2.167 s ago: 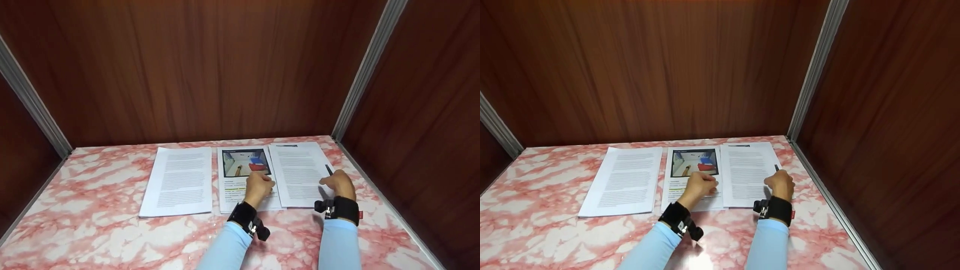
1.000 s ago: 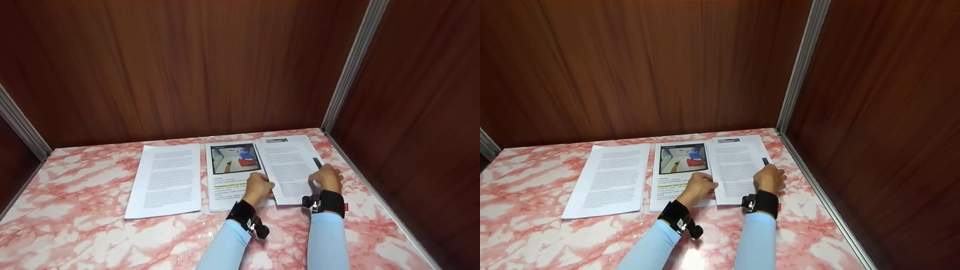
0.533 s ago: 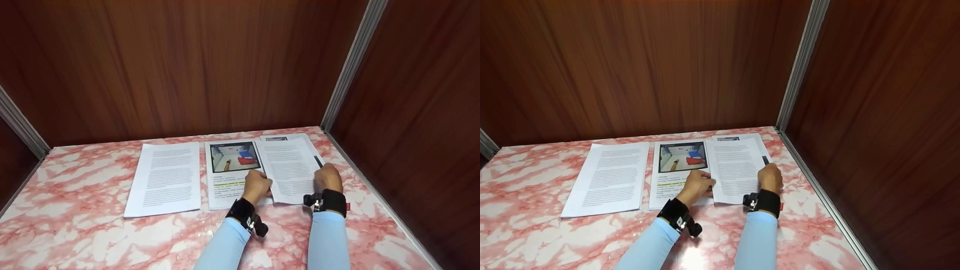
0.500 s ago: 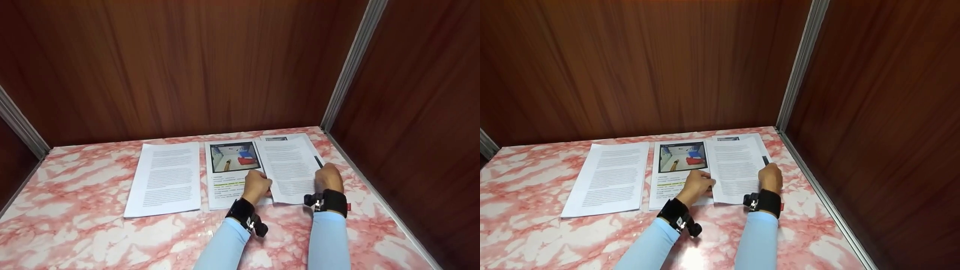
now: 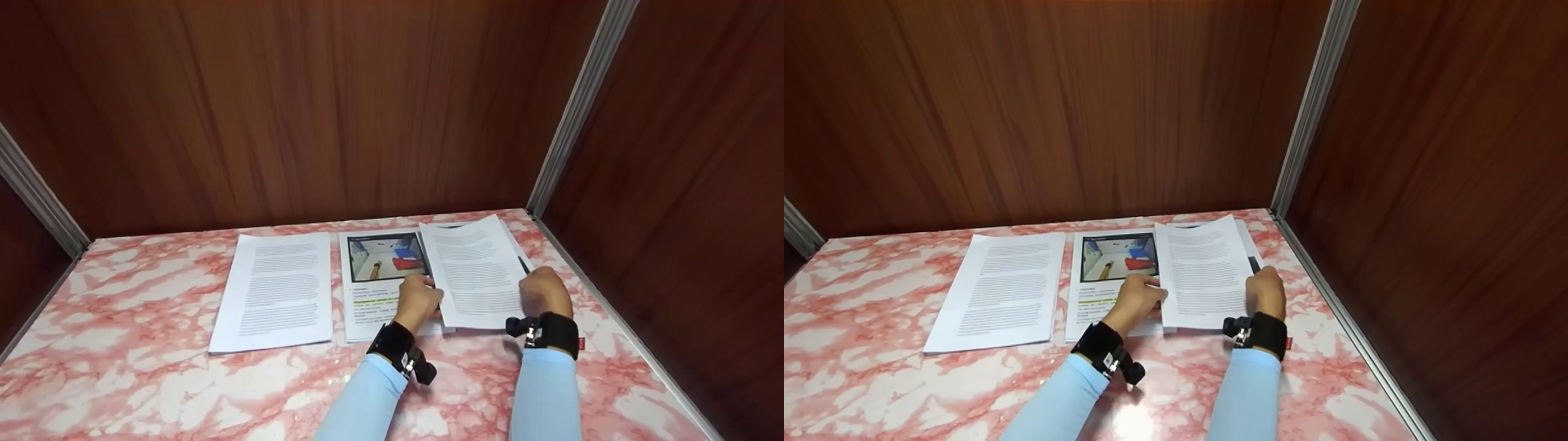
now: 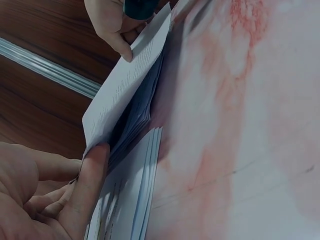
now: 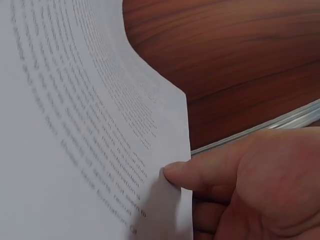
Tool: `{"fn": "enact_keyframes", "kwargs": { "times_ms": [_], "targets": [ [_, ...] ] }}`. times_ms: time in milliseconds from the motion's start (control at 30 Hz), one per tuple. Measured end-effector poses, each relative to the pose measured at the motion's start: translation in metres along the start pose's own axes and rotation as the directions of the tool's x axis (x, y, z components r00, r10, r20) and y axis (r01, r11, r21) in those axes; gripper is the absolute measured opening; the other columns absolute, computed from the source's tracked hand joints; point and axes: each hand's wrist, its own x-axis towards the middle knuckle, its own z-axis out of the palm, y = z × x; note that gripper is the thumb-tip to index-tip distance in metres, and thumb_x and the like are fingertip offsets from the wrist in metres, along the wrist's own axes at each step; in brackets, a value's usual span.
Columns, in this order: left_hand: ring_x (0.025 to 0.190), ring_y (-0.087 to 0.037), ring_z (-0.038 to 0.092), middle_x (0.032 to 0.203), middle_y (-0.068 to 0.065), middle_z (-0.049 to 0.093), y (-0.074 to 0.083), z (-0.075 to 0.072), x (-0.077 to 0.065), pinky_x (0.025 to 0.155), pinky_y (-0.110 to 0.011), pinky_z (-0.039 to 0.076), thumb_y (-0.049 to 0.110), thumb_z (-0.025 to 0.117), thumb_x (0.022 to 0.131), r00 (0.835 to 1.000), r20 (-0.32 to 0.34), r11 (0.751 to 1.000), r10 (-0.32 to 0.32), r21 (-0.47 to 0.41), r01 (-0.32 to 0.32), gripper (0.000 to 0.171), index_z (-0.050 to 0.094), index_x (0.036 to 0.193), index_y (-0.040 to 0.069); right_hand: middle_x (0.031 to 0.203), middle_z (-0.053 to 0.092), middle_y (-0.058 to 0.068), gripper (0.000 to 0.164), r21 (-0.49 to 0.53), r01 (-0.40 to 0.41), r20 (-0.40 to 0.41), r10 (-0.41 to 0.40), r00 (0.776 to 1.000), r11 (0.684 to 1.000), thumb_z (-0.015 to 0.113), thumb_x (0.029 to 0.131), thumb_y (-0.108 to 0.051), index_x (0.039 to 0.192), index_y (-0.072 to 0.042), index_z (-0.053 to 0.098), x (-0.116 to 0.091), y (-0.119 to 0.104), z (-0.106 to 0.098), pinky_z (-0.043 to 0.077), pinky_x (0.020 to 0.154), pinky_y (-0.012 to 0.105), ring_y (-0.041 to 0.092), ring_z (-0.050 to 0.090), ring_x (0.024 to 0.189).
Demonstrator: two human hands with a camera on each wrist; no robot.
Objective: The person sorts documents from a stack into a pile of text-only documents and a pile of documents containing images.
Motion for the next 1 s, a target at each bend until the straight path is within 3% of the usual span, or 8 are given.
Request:
{"fn": "enact_keyframes", "kwargs": {
  "times_ms": [133,233,400,467,600,800,900,1000],
  "targets": [
    [0.045,-0.016,0.060,0.069,-0.008,0.064,-0.001,-0.009,0.001,0.038,-0.023,0.047,0.001,0.057,0.070,1.000,-0.014,0.999,0.006,0.043,-0.005,0.020,0.069,0.086,0.000,0.108,0.049,0.019,0.034,0.096,-0.022,0.060,0.016,0.998,0.995,0.042,0.080,-0.012,0.109,0.006,0.049,-0.003,-0.004,0.000,0.042,0.075,0.036,0.031,0.045,0.091],
    [0.051,-0.013,0.059,0.073,-0.009,0.066,-0.001,-0.019,0.003,0.043,-0.022,0.047,0.002,0.058,0.068,0.998,-0.045,0.995,0.040,0.097,-0.036,0.021,0.071,0.085,0.002,0.117,0.043,0.018,0.043,0.179,-0.034,0.108,0.014,0.994,0.983,0.046,0.082,-0.014,0.119,0.006,0.039,-0.004,-0.012,0.002,0.040,0.080,0.035,0.031,0.041,0.099],
    [0.071,-0.015,0.059,0.081,-0.007,0.069,0.003,-0.045,0.011,0.060,-0.024,0.048,0.004,0.060,0.069,0.993,-0.105,0.987,0.055,0.157,-0.038,0.023,0.072,0.089,0.004,0.081,0.043,0.004,0.013,0.250,-0.016,0.129,-0.017,0.992,0.968,0.051,0.081,-0.012,0.087,-0.001,0.047,0.002,-0.033,0.011,0.038,0.059,0.028,0.021,0.041,0.071],
    [0.074,-0.018,0.062,0.083,-0.008,0.070,0.005,-0.059,0.014,0.063,-0.026,0.050,0.004,0.060,0.071,0.992,-0.118,0.989,0.040,0.145,-0.023,0.024,0.072,0.091,0.004,0.078,0.045,0.004,0.012,0.271,-0.003,0.136,-0.035,0.990,0.963,0.053,0.082,-0.012,0.084,0.000,0.051,0.004,-0.044,0.016,0.038,0.057,0.027,0.019,0.043,0.067],
    [0.080,-0.020,0.063,0.090,-0.008,0.070,0.004,-0.093,0.018,0.067,-0.030,0.052,0.004,0.059,0.072,0.989,-0.143,0.990,0.020,0.139,0.001,0.027,0.072,0.096,0.006,0.111,0.049,0.009,0.039,0.290,0.027,0.160,-0.076,0.984,0.957,0.055,0.086,-0.015,0.119,0.005,0.049,0.005,-0.069,0.031,0.045,0.071,0.026,0.018,0.049,0.089],
    [0.084,-0.022,0.063,0.092,-0.008,0.071,-0.005,-0.150,0.018,0.069,-0.032,0.052,0.004,0.058,0.071,0.978,-0.211,0.994,-0.008,0.109,0.031,0.027,0.073,0.093,0.008,0.090,0.054,0.007,0.027,0.337,0.130,0.184,-0.200,0.962,0.933,0.060,0.081,-0.012,0.101,0.006,0.055,-0.002,-0.110,0.064,0.050,0.070,0.032,0.016,0.054,0.074],
    [0.083,-0.022,0.063,0.090,-0.009,0.071,-0.009,-0.175,0.017,0.068,-0.031,0.052,0.004,0.057,0.071,0.970,-0.244,0.994,-0.017,0.099,0.042,0.027,0.073,0.092,0.007,0.090,0.055,0.006,0.025,0.340,0.144,0.207,-0.223,0.953,0.929,0.061,0.080,-0.013,0.099,0.003,0.056,-0.008,-0.131,0.079,0.050,0.071,0.034,0.016,0.054,0.075],
    [0.085,-0.024,0.064,0.092,-0.011,0.071,-0.012,-0.197,0.013,0.069,-0.033,0.053,0.004,0.056,0.070,0.963,-0.267,0.992,-0.024,0.115,0.057,0.028,0.073,0.092,0.006,0.086,0.055,0.006,0.019,0.333,0.166,0.204,-0.243,0.948,0.928,0.062,0.079,-0.013,0.091,0.002,0.058,-0.013,-0.151,0.094,0.050,0.064,0.030,0.016,0.053,0.070]
  ]
}}
